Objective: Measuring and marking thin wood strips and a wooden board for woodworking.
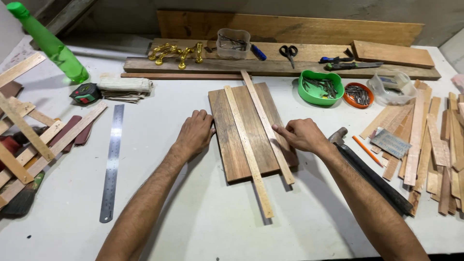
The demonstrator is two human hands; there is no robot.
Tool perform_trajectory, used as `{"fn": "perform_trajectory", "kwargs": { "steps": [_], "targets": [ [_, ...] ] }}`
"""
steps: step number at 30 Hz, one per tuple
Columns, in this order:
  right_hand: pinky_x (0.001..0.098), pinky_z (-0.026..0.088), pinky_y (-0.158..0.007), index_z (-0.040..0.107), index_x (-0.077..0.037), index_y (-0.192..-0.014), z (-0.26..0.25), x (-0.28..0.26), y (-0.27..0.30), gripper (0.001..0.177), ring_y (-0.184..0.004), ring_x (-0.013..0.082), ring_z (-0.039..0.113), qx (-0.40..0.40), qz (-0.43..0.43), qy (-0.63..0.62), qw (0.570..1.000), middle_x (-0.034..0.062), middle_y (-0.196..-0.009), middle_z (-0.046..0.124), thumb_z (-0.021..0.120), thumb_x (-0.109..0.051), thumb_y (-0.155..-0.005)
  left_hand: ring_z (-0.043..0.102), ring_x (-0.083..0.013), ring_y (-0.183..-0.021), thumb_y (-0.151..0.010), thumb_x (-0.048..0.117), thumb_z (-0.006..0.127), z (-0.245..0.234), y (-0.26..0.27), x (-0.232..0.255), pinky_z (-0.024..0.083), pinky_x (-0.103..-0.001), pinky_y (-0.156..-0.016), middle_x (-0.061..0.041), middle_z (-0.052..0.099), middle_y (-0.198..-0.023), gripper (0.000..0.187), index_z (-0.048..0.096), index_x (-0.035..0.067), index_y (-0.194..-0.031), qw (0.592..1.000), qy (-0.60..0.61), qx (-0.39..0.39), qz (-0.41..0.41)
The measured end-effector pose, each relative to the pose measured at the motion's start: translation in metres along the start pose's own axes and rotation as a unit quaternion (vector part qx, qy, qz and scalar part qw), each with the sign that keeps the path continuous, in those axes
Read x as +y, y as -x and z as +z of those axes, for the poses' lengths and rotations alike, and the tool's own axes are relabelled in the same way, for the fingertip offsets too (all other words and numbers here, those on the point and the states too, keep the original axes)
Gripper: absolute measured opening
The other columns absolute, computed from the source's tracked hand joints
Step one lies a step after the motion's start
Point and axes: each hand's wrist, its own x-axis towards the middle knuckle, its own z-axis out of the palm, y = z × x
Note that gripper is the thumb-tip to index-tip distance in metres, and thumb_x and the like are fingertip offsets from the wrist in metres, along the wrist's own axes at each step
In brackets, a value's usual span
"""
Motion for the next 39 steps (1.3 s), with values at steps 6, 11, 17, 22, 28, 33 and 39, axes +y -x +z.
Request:
{"fn": "perform_trajectory", "kwargs": {
  "steps": [6,11,17,22,28,33,39],
  "targets": [
    [0.0467,0.059,-0.062,0.078,-0.004,-0.076,-0.018,-0.003,0.014,0.076,-0.059,0.0237,0.069,-0.051,0.060,0.043,0.996,0.0136,-0.061,0.070,0.050,-0.072,-0.095,0.055,-0.0250,-0.113,-0.099,0.032,0.065,0.004,-0.040,0.007,0.054,-0.043,-0.095,-0.014,0.060,-0.123,0.043,0.059,0.006,-0.133,0.999,-0.018,-0.028,0.003],
    [0.0459,0.061,-0.066,0.078,-0.004,-0.092,-0.030,-0.016,-0.007,0.068,-0.067,0.0242,0.072,0.025,0.032,0.064,0.997,0.0115,-0.072,0.074,0.060,-0.069,-0.089,0.054,-0.0255,-0.120,-0.100,0.037,0.065,-0.023,-0.056,-0.003,0.052,-0.046,-0.101,-0.015,0.058,-0.129,0.044,0.059,0.010,-0.134,0.996,-0.013,-0.068,-0.051],
    [0.0433,0.062,-0.079,0.072,-0.003,-0.114,-0.038,-0.055,-0.075,0.066,-0.090,0.0248,0.074,0.063,-0.076,-0.051,0.994,0.0147,-0.098,0.075,0.059,-0.065,-0.093,0.051,-0.0284,-0.128,-0.100,0.037,0.065,-0.045,-0.083,-0.023,0.050,-0.050,-0.104,-0.017,0.056,-0.136,0.049,0.054,0.010,-0.139,0.997,-0.030,-0.043,-0.053],
    [0.0466,0.054,-0.097,0.064,-0.004,-0.126,-0.038,-0.080,-0.140,0.073,-0.115,0.0273,0.066,0.036,-0.114,-0.196,0.973,0.0185,-0.121,0.070,0.037,-0.066,-0.100,0.042,-0.0345,-0.137,-0.096,0.035,0.066,-0.043,-0.118,-0.036,0.039,-0.057,-0.111,-0.019,0.044,-0.150,0.065,0.040,0.009,-0.150,0.998,-0.030,-0.029,-0.043],
    [0.0523,0.047,-0.105,0.057,-0.004,-0.132,-0.024,-0.089,-0.195,0.089,-0.124,0.0314,0.058,-0.012,-0.024,-0.183,0.983,0.0211,-0.127,0.063,0.018,-0.076,-0.096,0.036,-0.0395,-0.141,-0.097,0.034,0.066,-0.012,-0.154,-0.059,0.031,-0.058,-0.115,-0.022,0.042,-0.149,0.065,0.039,0.007,-0.149,0.999,-0.041,-0.014,-0.017],
    [0.0599,0.033,-0.114,0.048,-0.003,-0.146,-0.005,-0.083,-0.221,0.097,-0.136,0.0386,0.052,-0.022,0.020,-0.171,0.985,0.0273,-0.138,0.060,0.012,-0.078,-0.096,0.048,-0.0316,-0.129,-0.097,0.030,0.066,-0.016,-0.159,-0.067,0.044,-0.053,-0.107,-0.017,0.052,-0.134,0.051,0.051,0.006,-0.140,0.999,-0.001,-0.020,-0.025],
    [0.0603,0.039,-0.115,0.036,-0.008,-0.155,-0.007,-0.117,-0.215,0.100,-0.139,0.0439,0.049,-0.045,0.001,-0.195,0.980,0.0306,-0.145,0.053,0.008,-0.079,-0.091,0.050,-0.0331,-0.122,-0.096,0.031,0.068,-0.016,-0.148,-0.080,0.045,-0.051,-0.102,-0.019,0.054,-0.128,0.048,0.057,0.002,-0.133,0.999,-0.004,0.027,-0.030]
  ]
}}
